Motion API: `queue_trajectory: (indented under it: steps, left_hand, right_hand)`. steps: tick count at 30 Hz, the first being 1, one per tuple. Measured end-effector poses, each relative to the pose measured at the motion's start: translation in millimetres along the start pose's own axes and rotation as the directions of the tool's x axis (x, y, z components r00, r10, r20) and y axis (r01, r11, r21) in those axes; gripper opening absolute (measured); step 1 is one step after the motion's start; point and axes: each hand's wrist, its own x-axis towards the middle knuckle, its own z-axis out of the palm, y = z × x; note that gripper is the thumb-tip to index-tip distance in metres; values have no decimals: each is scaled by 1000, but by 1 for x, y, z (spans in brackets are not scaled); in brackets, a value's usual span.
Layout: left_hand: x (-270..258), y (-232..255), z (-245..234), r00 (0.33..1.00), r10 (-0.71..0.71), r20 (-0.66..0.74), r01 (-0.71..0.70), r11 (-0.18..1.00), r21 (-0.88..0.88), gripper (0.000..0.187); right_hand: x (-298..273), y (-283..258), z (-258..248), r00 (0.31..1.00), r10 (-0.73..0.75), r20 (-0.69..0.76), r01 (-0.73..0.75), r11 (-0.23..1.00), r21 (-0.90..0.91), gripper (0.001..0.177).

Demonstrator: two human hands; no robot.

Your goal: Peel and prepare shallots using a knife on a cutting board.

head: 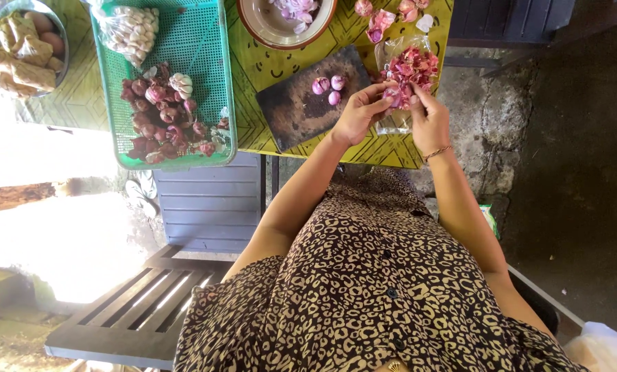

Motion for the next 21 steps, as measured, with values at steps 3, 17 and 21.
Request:
queue_trajectory:
  steps: [3, 17, 21]
  left_hand:
    - [-10, 13, 5, 993, -19, 118, 24, 999, -40, 40]
    - [3, 6, -6, 993, 75, 86, -83, 993, 88, 39]
    - [7, 1, -13, 986, 133, 95, -146, 979, 140, 36]
  right_hand:
    - [1, -3, -4, 987, 152, 58, -156, 984, 81, 28]
    - [-18, -51, -11, 972, -220, 84, 228, 970, -90, 37]
    - [-17, -66, -10, 939, -338, 60, 343, 918, -197, 33]
